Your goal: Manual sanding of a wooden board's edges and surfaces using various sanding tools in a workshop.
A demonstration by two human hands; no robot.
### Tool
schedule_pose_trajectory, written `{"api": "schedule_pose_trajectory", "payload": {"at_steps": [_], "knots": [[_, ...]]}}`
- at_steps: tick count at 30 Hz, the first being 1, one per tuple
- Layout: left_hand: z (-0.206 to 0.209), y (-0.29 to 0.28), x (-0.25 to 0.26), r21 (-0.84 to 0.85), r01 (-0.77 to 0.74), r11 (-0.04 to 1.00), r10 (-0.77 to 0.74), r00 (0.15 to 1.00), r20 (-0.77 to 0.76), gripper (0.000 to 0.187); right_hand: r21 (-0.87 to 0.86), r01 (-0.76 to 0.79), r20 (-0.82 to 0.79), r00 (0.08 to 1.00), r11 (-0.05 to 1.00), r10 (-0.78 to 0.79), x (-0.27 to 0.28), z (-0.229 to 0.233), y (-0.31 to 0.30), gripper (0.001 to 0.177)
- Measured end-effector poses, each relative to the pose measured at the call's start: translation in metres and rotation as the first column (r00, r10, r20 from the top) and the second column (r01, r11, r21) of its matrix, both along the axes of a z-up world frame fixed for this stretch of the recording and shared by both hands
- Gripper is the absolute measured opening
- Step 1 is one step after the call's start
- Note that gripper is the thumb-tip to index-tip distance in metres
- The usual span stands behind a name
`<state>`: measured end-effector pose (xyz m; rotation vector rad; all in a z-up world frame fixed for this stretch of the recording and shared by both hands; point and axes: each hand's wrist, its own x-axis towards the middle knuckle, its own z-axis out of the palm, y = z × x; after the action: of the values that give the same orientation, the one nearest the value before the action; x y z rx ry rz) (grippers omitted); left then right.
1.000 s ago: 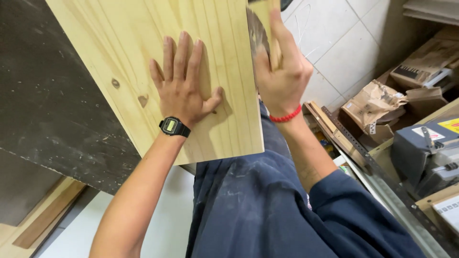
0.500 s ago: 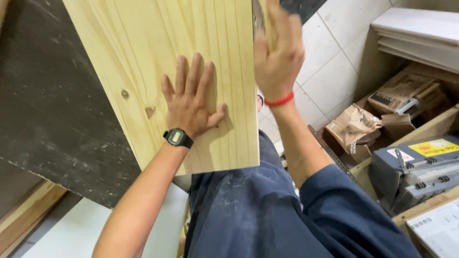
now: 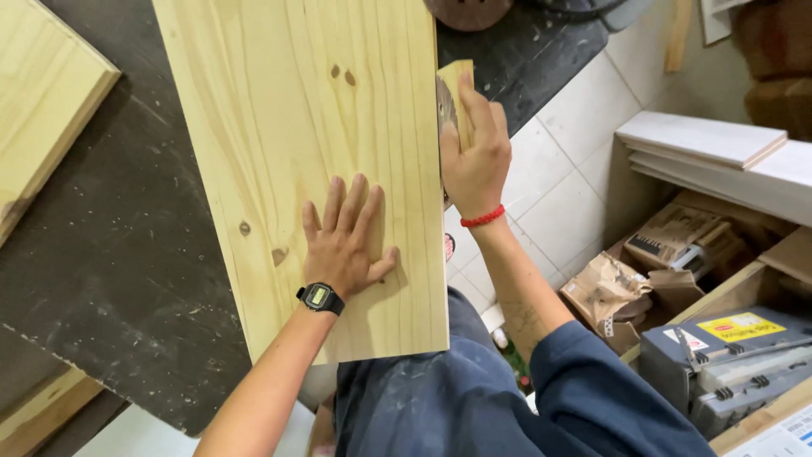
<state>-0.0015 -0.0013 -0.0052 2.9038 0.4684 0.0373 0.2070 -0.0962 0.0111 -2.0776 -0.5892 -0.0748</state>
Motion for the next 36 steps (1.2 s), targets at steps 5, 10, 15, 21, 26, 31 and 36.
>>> {"api": "schedule_pose_trajectory", "payload": {"at_steps": [5,10,15,21,26,31,36], "knots": [[-0.001,-0.001,-0.001,-0.040,-0.024,0.999,0.025,0.999,0.026,0.090,-0.003,-0.030,-0.072,0.997,1.000,0.029,-0.005,0.016,-0.014,0.045],[-0.003,-0.003,-0.003,-0.042,-0.037,0.998,0.039,0.998,0.043,0.091,-0.029,-0.047,-0.157,0.987,0.998,0.042,-0.030,0.000,-0.041,0.052],[-0.004,-0.003,-0.015,-0.055,-0.042,0.998,0.045,0.998,0.051,0.091,-0.013,-0.030,-0.180,0.983,0.999,0.027,-0.038,0.011,-0.036,0.053],[-0.002,-0.008,-0.045,-0.080,-0.066,0.995,0.068,0.997,0.031,0.091,-0.062,-0.014,-0.122,0.992,0.998,0.006,-0.076,0.002,-0.041,0.051],[0.005,-0.009,-0.052,-0.090,-0.043,0.995,0.047,0.998,0.041,0.089,-0.126,0.032,-0.103,0.994,0.991,-0.046,-0.117,0.011,-0.065,0.044],[-0.002,-0.009,-0.050,-0.015,-0.003,1.000,0.003,0.998,0.056,0.091,-0.126,0.074,-0.118,0.989,0.989,-0.089,-0.112,-0.014,-0.067,0.040],[0.001,-0.006,-0.051,0.050,0.025,0.998,-0.028,0.998,0.049,0.089,-0.113,0.003,0.011,1.000,0.994,-0.002,-0.016,-0.019,0.012,0.045]]}}
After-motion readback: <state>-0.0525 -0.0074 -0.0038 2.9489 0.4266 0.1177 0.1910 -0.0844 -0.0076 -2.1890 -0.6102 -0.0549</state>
